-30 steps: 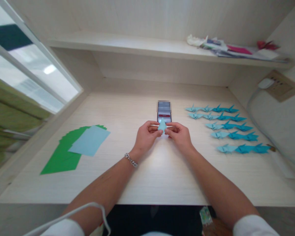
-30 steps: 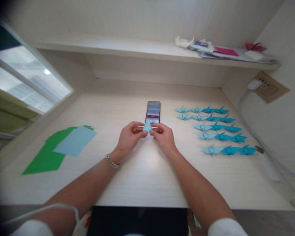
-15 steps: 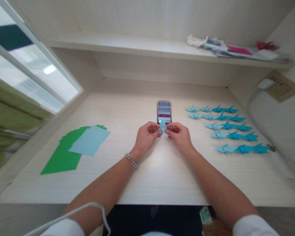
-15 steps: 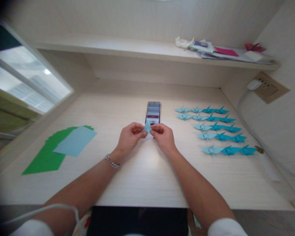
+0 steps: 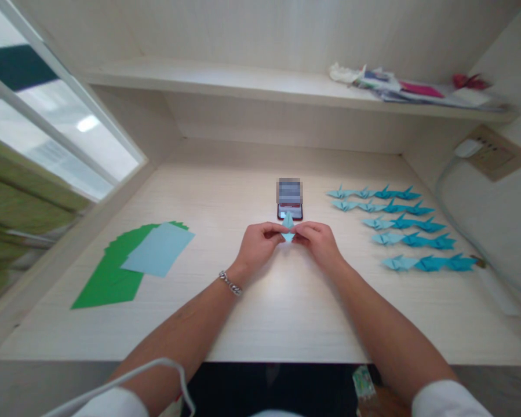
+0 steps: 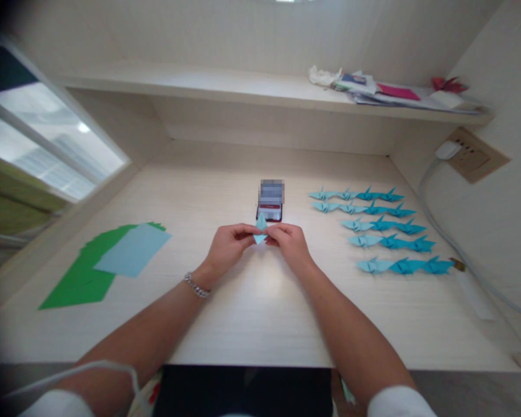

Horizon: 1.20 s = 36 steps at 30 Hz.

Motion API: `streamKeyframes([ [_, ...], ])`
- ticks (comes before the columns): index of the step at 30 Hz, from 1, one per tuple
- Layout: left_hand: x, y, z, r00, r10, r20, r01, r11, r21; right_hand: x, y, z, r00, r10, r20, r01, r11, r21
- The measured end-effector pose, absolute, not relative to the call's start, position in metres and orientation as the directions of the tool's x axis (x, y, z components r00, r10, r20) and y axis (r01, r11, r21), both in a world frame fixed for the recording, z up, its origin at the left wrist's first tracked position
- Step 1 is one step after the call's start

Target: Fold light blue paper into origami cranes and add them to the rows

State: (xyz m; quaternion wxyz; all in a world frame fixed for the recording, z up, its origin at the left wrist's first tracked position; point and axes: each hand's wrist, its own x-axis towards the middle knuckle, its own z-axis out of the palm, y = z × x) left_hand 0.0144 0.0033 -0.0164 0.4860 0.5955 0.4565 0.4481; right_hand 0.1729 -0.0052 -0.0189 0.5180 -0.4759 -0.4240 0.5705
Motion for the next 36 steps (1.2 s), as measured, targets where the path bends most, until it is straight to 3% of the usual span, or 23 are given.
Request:
streamKeyframes([
  [8, 0.0174, 0.0013, -0.0166, 0.154, 0.987, 0.048, -0.116, -0.030, 0.993, 0.1709, -0.0052, -0.0199, 0.039, 0.999, -0.031, -0.146, -0.025, -0.989],
  [16, 0.0175, 0.0030, -0.0199, 0.100, 0.994, 0.048, -0.090, -0.039, 0.995, 0.1651, -0.0085, -0.0181, 0.003, 0.996, -0.089, -0.146, -0.088, -0.985],
  [23, 0.0181, 0.0021, -0.0156, 0.082, 0.997, 0.001, -0.158, 0.012, 0.987, 0.1645, -0.0083, -0.0180, 0.008, 0.999, 0.033, -0.115, 0.033, -0.993],
  [30, 0.0159, 0.0021, -0.0166, 0.026, 0.999, 0.023, -0.059, -0.021, 0.998, 0.1676, -0.0125, -0.0152, 0.157, 0.967, 0.202, 0.249, 0.159, -0.955],
  [36, 0.0179, -0.0030, -0.0163, 0.094, 0.986, 0.135, 0.073, -0.142, 0.987, 0.1651, -0.0133, -0.0181, 0.032, 0.990, 0.138, 0.169, 0.131, -0.977],
])
